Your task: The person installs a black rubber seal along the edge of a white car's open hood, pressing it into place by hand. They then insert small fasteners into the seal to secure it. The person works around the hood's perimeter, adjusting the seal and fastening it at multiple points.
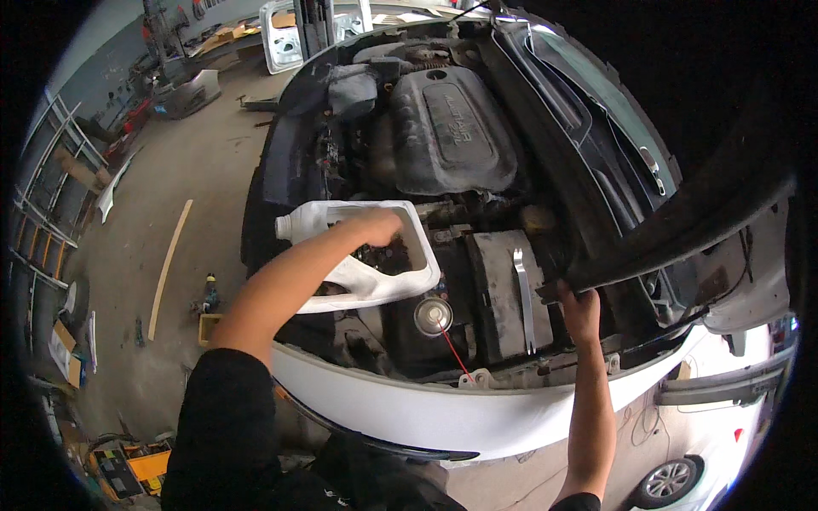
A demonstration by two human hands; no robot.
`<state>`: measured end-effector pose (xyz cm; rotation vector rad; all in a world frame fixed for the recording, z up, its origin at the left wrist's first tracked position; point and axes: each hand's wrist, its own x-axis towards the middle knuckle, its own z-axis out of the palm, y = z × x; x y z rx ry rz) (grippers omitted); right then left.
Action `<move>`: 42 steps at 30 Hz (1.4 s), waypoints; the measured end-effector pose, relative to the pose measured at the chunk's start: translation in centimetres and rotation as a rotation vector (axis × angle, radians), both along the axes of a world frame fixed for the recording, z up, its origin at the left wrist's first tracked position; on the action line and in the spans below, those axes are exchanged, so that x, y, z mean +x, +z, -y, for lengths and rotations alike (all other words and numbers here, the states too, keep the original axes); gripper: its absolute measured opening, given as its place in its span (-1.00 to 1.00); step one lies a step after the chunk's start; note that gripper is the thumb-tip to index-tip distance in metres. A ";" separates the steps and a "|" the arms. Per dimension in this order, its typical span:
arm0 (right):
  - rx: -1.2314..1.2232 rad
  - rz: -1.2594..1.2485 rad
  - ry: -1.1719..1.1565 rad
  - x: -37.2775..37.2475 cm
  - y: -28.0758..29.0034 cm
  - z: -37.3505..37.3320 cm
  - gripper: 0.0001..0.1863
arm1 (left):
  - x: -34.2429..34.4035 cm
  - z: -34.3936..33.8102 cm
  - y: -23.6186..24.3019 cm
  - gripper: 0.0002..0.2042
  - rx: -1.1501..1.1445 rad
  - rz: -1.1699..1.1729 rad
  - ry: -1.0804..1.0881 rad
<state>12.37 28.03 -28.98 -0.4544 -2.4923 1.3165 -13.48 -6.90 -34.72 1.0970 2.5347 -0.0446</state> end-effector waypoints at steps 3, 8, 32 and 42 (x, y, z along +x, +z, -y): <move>0.012 -0.032 -0.005 0.0 0.5 0.4 -0.72 | 0.7 0.7 1.4 -0.78 0.162 -0.333 0.070; 0.013 0.000 -0.031 -0.2 -1.1 -0.9 -0.70 | -0.3 2.1 0.5 -0.78 0.119 -0.837 0.119; 0.119 -0.005 -0.056 -0.5 -1.1 0.0 -0.69 | 0.8 1.0 -1.9 -0.76 0.266 -0.463 0.622; 0.101 -0.054 0.004 -2.2 -1.6 2.7 -0.74 | 9.4 -2.5 2.7 -0.47 0.825 0.026 -0.208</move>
